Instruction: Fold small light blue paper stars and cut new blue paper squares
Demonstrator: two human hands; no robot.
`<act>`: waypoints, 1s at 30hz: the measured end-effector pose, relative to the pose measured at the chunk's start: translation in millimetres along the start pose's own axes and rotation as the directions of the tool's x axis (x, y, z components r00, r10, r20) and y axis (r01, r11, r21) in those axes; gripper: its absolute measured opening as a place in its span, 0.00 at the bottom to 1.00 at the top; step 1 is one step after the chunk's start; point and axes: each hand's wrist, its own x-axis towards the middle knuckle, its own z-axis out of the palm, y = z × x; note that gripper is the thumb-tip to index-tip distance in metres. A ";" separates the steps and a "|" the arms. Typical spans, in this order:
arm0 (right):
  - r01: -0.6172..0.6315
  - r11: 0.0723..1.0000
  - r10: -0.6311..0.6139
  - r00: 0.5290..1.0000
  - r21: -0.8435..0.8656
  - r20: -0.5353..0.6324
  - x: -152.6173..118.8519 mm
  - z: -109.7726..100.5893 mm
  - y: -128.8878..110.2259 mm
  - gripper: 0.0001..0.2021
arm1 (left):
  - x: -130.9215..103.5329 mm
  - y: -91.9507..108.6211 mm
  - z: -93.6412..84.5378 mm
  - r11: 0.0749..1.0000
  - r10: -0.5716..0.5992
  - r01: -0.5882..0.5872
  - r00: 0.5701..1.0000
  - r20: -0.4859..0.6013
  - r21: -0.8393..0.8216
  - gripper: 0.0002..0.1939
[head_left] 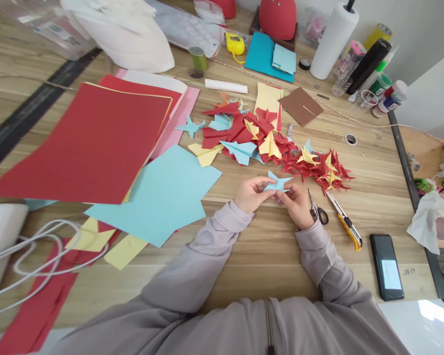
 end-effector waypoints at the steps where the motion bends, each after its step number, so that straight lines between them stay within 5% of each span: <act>1: -0.002 1.000 0.002 1.000 -0.015 0.025 0.1 -0.3 0.2 0.14 | -0.3 -0.2 -0.1 1.000 0.002 -0.002 1.000 -0.002 0.002 0.19; 17: -0.032 0.999 0.026 0.984 0.029 0.175 -0.1 -7.9 -1.7 0.14 | 2.6 0.6 -8.9 0.985 -0.063 0.092 0.979 0.194 -0.143 0.20; 30: -0.037 0.996 0.026 0.992 0.087 0.124 0.0 -5.2 -6.2 0.13 | 3.7 -5.1 -9.1 0.982 -0.028 0.057 0.987 0.161 -0.179 0.17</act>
